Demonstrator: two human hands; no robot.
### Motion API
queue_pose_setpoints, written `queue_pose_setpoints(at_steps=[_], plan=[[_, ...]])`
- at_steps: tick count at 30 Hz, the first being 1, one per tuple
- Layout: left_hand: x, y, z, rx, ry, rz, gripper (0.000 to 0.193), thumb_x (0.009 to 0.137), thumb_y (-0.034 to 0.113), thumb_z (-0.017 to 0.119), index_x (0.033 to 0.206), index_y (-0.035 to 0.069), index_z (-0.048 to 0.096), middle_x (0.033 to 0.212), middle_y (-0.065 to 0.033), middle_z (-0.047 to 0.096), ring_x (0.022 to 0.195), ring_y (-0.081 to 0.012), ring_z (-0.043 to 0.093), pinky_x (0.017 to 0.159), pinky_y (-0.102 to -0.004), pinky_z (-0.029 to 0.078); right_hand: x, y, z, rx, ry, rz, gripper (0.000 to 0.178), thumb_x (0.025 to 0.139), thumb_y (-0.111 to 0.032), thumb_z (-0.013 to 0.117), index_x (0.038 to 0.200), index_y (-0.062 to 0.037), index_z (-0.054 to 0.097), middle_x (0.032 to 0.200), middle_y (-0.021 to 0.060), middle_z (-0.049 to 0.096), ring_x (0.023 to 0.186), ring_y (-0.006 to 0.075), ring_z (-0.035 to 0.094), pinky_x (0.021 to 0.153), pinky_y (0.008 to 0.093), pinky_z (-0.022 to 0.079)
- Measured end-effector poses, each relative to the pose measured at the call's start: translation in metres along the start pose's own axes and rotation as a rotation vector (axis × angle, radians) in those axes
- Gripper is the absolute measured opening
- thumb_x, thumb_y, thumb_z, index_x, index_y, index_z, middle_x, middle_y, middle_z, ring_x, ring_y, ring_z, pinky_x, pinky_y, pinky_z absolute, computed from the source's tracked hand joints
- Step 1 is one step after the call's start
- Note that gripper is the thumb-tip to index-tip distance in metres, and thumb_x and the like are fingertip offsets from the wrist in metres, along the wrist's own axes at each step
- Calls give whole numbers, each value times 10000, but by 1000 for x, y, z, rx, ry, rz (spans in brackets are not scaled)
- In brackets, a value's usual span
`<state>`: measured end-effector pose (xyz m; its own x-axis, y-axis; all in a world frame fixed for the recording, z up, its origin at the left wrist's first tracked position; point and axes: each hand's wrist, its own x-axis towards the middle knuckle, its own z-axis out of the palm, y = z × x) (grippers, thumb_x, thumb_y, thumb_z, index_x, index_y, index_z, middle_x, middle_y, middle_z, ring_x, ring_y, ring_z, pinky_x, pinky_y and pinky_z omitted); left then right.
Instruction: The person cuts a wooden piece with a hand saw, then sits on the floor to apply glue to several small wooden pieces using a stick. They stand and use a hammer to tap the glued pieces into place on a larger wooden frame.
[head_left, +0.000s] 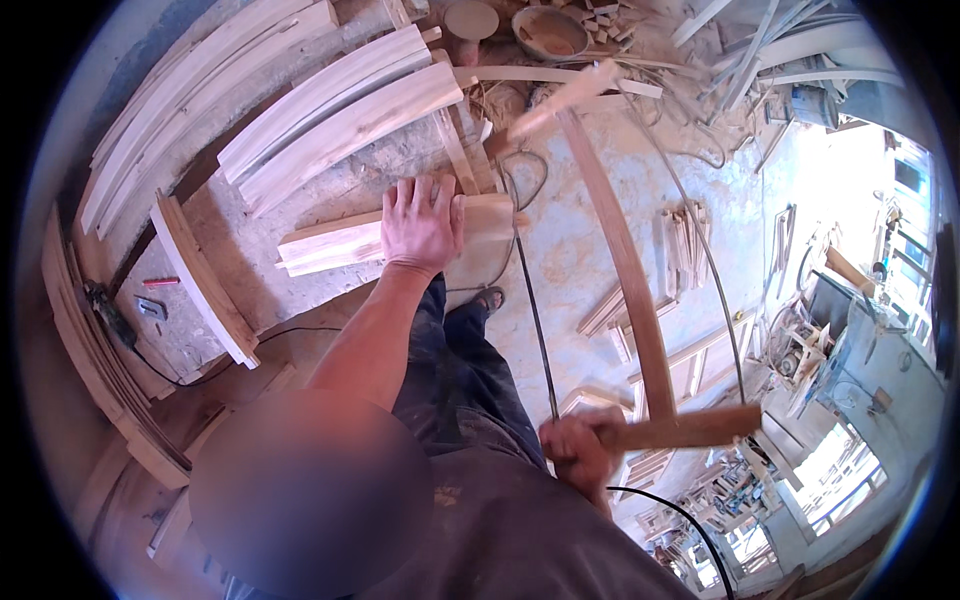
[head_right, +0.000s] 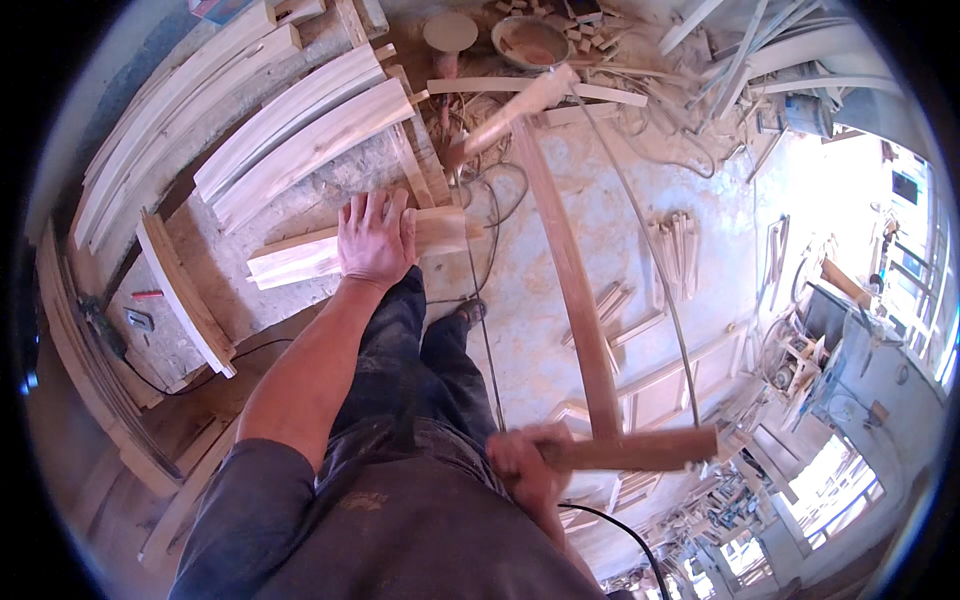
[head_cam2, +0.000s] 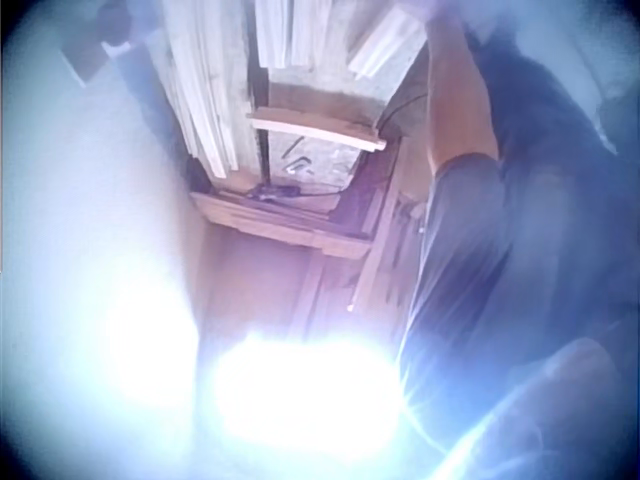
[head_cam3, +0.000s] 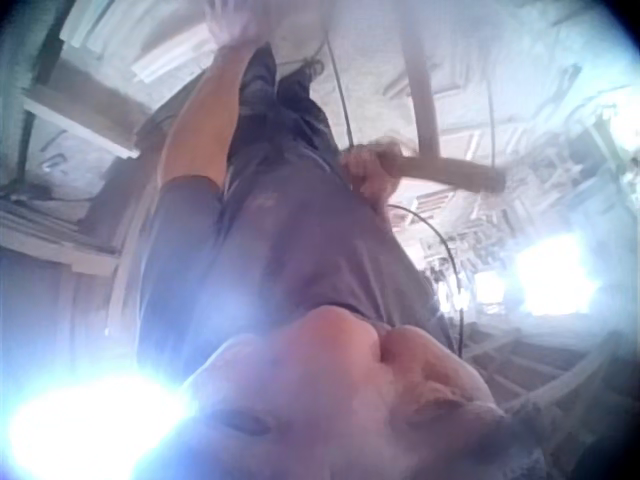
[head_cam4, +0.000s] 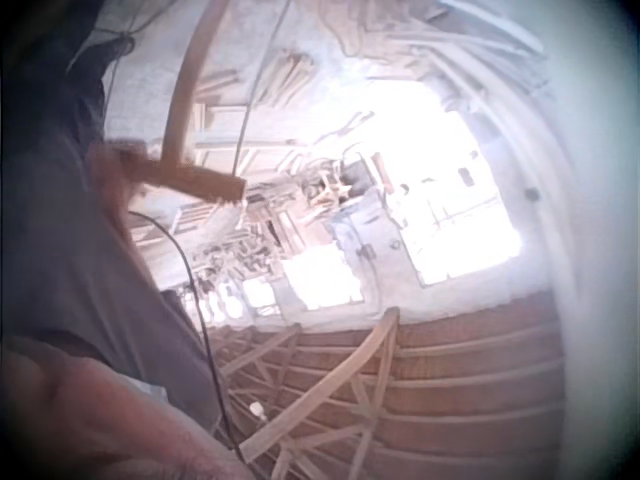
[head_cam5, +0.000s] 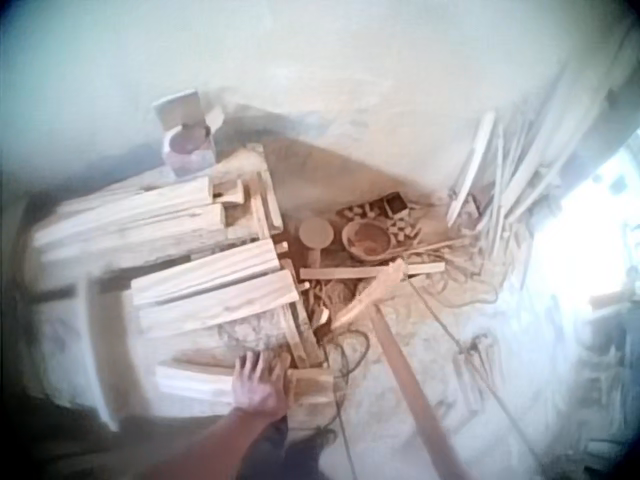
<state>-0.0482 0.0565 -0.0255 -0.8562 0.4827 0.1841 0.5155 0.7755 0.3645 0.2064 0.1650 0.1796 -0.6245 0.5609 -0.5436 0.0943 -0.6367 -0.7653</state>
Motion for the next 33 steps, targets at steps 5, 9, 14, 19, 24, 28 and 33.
queue_pose_setpoints(at_steps=[5, 9, 14, 19, 24, 28, 33], plan=[[-4, 0, 0, 4, 1, 3, 250, 947, 274, 584, 1113, 105, 663, 1042, -107, 603, 989, -321, 565, 846, -470, 435, 120, 80, 9, 8, -7, -7, 132, 941, 18, 561, 961, -58, 456, 642, 7, 406, 506, 121, 401, 524, 329, 414], [0, 2, 4, 59, 7, 26, 266, 955, 278, 582, 1133, 102, 670, 1045, -103, 617, 1005, -331, 574, 850, -477, 445, 137, 36, 57, -63, 52, 46, 124, 872, 46, 645, 839, -5, 537, 648, 44, 503, 518, 133, 484, 463, 269, 391], [-6, -3, -1, 47, -53, 27, 399, 929, 344, 621, 1241, 94, 632, 1194, -138, 585, 1117, -360, 536, 948, -497, 421, 48, 10, 5, 103, -8, 23, 168, 873, -17, 714, 886, 20, 551, 671, 114, 584, 484, 130, 484, 407, 263, 349], [-24, -7, -25, -69, -158, 252, 770, 750, 311, 798, 1401, 65, 469, 1283, -186, 516, 1163, -389, 491, 1035, -519, 372, 23, 8, -19, 117, -24, -127, 215, 892, -32, 746, 969, -10, 547, 699, 131, 608, 529, 137, 528, 428, 252, 365], [-21, -31, -20, -160, -414, 243, 658, 766, 244, 812, 1336, 48, 550, 1283, -177, 535, 1188, -368, 500, 1038, -480, 412, 17, 6, -27, 105, 50, -36, 200, 888, 15, 722, 974, -29, 547, 712, 121, 618, 554, 149, 555, 432, 256, 373], [-5, -19, -27, -315, -640, 111, 569, 810, 282, 807, 1283, 22, 626, 1290, -182, 541, 1194, -383, 505, 1019, -471, 443, 16, 13, -32, 221, 69, -26, 187, 886, 26, 712, 959, -22, 546, 691, 116, 592, 544, 145, 549, 424, 261, 369], [3, 0, -49, -124, -474, 266, 524, 782, 304, 820, 1192, 12, 674, 1262, -178, 560, 1176, -391, 524, 997, -463, 471, 22, 16, -28, 251, 61, -93, 183, 877, 36, 710, 935, -8, 543, 681, 118, 581, 522, 149, 536, 418, 268, 370]])
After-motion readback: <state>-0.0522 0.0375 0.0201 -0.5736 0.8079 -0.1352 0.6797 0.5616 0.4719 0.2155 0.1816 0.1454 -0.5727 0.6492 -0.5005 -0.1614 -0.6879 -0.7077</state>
